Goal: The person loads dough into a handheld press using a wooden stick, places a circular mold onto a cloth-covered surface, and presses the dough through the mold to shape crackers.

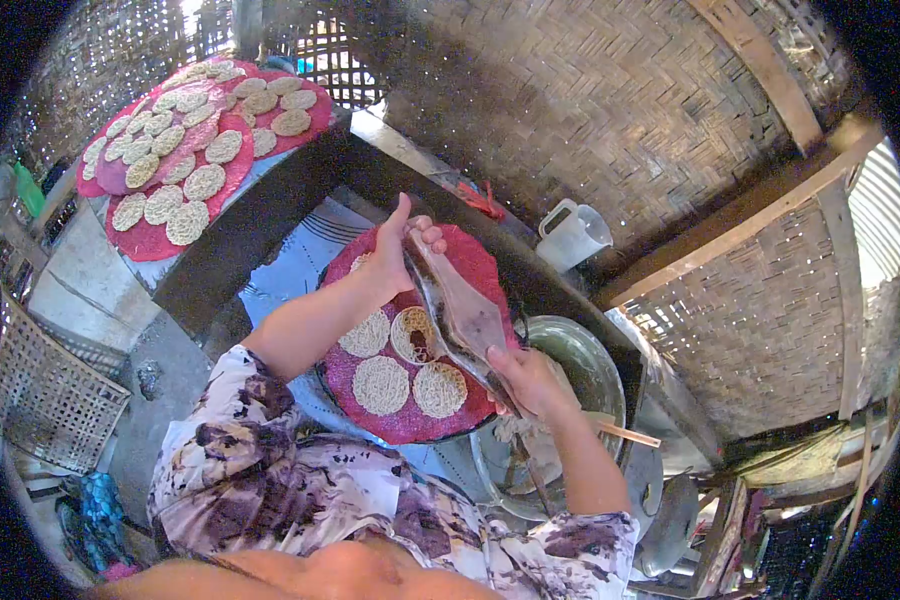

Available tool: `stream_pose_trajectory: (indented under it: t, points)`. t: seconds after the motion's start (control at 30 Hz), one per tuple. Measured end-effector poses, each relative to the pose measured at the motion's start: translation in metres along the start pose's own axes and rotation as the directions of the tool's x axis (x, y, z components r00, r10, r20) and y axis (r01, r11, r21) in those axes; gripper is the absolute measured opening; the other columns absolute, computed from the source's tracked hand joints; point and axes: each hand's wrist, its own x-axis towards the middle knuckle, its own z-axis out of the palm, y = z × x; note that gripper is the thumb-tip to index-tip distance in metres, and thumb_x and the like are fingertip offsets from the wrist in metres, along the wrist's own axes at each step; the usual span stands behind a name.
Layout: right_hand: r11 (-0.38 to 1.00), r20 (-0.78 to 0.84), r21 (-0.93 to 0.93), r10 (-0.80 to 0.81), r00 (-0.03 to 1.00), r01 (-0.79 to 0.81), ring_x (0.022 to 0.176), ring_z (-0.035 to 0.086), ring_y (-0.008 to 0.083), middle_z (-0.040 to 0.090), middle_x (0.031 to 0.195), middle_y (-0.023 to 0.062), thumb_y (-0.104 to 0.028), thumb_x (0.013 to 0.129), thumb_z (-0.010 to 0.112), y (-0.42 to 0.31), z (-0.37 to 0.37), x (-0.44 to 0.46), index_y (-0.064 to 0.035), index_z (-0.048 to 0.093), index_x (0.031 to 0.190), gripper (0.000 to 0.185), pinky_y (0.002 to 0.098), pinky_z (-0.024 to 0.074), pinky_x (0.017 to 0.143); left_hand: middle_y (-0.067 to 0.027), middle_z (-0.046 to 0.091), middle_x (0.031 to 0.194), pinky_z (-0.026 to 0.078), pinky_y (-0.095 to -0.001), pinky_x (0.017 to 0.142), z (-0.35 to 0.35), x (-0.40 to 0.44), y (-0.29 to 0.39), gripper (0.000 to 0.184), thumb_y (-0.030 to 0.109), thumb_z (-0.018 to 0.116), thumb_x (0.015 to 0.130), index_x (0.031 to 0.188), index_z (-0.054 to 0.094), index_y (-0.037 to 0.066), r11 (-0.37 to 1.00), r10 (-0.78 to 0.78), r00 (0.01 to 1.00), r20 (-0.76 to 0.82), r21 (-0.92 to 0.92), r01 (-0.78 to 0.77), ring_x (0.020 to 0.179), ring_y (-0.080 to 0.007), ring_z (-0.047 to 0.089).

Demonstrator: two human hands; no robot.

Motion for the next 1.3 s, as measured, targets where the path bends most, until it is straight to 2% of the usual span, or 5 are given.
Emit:
stream_pose_trajectory:
  t: [0.63, 0.87, 0.97, 1.07, 1.3]
  points:
    - [0.999, -0.050, 0.008, -0.042, 0.998, 0.043, 0.040, 0.050, 0.0143, 0.054, 0.057, 0.0063, -0.043, 0.087, 0.048, -0.009, 0.028, -0.010, 0.0005, 0.053, 0.086, 0.044, 0.0264, 0.0400, 0.036, -0.0023, 0.043, 0.052, 0.037, -0.0331, 0.051, -0.003, -0.012, 0.004, 0.059, 0.070, 0.039, 0.076, 0.057, 0.041, 0.015, 0.997, 0.047, 0.981, -0.189, 0.072, -0.034, 0.055, -0.0217, 0.047]
    - [0.885, -0.081, 0.319, -0.332, 0.940, 0.340, 0.051, 0.054, 0.0157, 0.055, 0.074, 0.0100, -0.033, 0.090, 0.044, -0.019, 0.014, -0.022, -0.0032, 0.036, 0.116, 0.040, 0.0252, 0.0442, 0.042, -0.0111, 0.057, 0.109, 0.034, -0.0395, 0.096, 0.011, -0.020, 0.030, 0.065, 0.058, 0.041, 0.083, 0.118, 0.046, 0.004, 0.964, -0.220, 0.908, 0.357, 0.224, 0.145, 0.106, -0.0260, 0.052]
    - [0.850, -0.199, 0.306, -0.383, 0.902, 0.428, 0.059, 0.056, 0.0158, 0.056, 0.080, 0.0092, -0.035, 0.091, 0.043, -0.028, 0.028, -0.003, -0.0069, 0.030, 0.125, 0.047, 0.0276, 0.0457, 0.047, -0.0090, 0.059, 0.107, 0.038, -0.0385, 0.092, 0.007, -0.042, 0.008, 0.046, 0.030, 0.061, 0.080, 0.115, 0.049, 0.002, 0.143, -0.172, 0.888, 0.426, 0.903, -0.405, 0.103, -0.0225, 0.054]
    - [0.852, -0.109, 0.296, -0.419, 0.901, 0.432, 0.071, 0.058, 0.0161, 0.059, 0.085, 0.0086, -0.037, 0.090, 0.044, -0.038, 0.042, 0.013, -0.0076, 0.034, 0.125, 0.047, 0.0293, 0.0476, 0.058, -0.0061, 0.059, 0.104, 0.043, -0.0342, 0.085, 0.013, -0.053, -0.019, 0.045, 0.009, 0.067, 0.070, 0.112, 0.051, 0.002, -0.332, 0.225, 0.955, 0.192, 0.937, -0.110, 0.097, -0.0161, 0.055]
    - [0.792, -0.334, -0.516, -0.538, 0.774, 0.327, 0.083, 0.060, 0.0261, 0.062, 0.086, 0.0133, -0.037, 0.077, 0.058, 0.007, 0.041, 0.075, -0.0056, 0.067, 0.084, 0.033, 0.0355, 0.0451, 0.074, -0.0048, 0.060, 0.093, 0.047, -0.0308, 0.075, -0.076, -0.102, 0.046, 0.042, 0.018, 0.073, 0.067, 0.102, 0.056, 0.004, 0.158, 0.502, 0.849, 0.163, 0.948, -0.276, 0.084, -0.0176, 0.057]
